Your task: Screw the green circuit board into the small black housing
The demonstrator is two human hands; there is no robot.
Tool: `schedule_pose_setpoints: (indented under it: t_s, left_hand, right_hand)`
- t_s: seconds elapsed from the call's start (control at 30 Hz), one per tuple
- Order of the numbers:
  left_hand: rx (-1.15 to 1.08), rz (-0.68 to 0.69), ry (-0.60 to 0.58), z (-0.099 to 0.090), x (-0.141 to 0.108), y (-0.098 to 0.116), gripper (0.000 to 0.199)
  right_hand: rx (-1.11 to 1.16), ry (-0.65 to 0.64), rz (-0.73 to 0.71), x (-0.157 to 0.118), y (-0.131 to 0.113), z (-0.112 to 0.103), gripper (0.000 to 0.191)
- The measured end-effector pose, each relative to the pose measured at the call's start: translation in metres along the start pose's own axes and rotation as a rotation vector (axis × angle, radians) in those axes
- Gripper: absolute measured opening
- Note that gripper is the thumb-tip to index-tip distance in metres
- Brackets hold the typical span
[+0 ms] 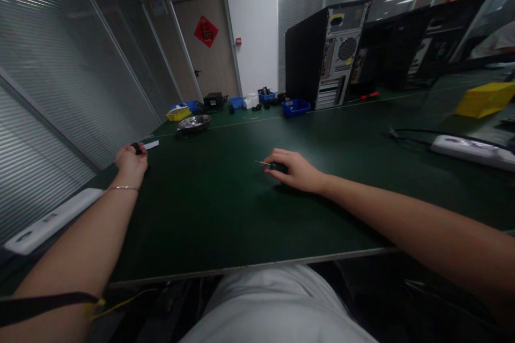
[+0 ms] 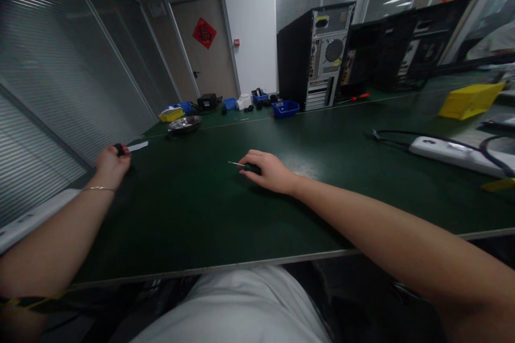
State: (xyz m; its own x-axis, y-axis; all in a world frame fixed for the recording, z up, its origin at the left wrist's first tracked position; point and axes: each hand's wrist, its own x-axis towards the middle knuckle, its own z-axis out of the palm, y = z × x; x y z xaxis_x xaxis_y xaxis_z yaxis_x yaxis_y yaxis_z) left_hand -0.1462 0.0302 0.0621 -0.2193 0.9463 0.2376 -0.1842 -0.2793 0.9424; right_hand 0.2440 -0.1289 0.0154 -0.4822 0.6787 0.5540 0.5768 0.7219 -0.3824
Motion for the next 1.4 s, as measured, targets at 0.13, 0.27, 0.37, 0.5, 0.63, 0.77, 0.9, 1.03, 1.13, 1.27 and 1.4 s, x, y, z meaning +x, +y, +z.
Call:
schedule_pose_setpoints:
  t_s: [0.13,0.27,0.37,0.5,0.63,0.77,0.9,1.03,1.13,1.27,1.4]
  left_hand:
    - [-0.012,-0.085,-0.054,0.04,-0.012,-0.023,0.027]
    - [-0.007,-0.229,-0.388,0.092,-0.055,-0.046,0.018]
    - [0.011,-0.321,-0.593,0.116,-0.093,-0.055,0.02]
    - [0.053,-0.402,-0.759,0.123,-0.124,-0.056,0.021]
    - [0.087,-0.424,-0.878,0.122,-0.134,-0.057,0.024]
    - [0.121,-0.397,-0.945,0.123,-0.137,-0.057,0.038]
    - [0.151,-0.358,-0.947,0.124,-0.138,-0.058,0.035]
    - [0.173,-0.329,-0.958,0.123,-0.138,-0.059,0.035]
    - [0.194,-0.303,-0.966,0.123,-0.138,-0.06,0.036]
    - [0.234,-0.259,-0.97,0.123,-0.14,-0.061,0.036]
    - [0.277,-0.218,-0.964,0.124,-0.143,-0.059,0.035]
  right_hand:
    - [-0.021,0.002,0.02,0.0,0.003,0.001,0.018]
    - [-0.052,0.005,0.051,-0.001,0.007,0.001,0.022]
    - [-0.071,0.0,0.069,-0.001,0.01,0.002,0.023]
    - [-0.098,-0.018,0.086,-0.001,0.01,0.003,0.02]
    - [-0.125,-0.057,0.094,-0.001,0.01,0.004,0.018]
    - [-0.142,-0.11,0.09,-0.001,0.01,0.004,0.019]
    - [-0.157,-0.156,0.073,-0.001,0.009,0.004,0.02]
    - [-0.179,-0.177,0.068,-0.001,0.007,0.004,0.021]
    - [-0.193,-0.181,0.07,-0.001,0.007,0.004,0.022]
    - [-0.201,-0.182,0.068,-0.001,0.007,0.004,0.023]
    - [-0.2,-0.182,0.063,-0.002,0.008,0.003,0.024]
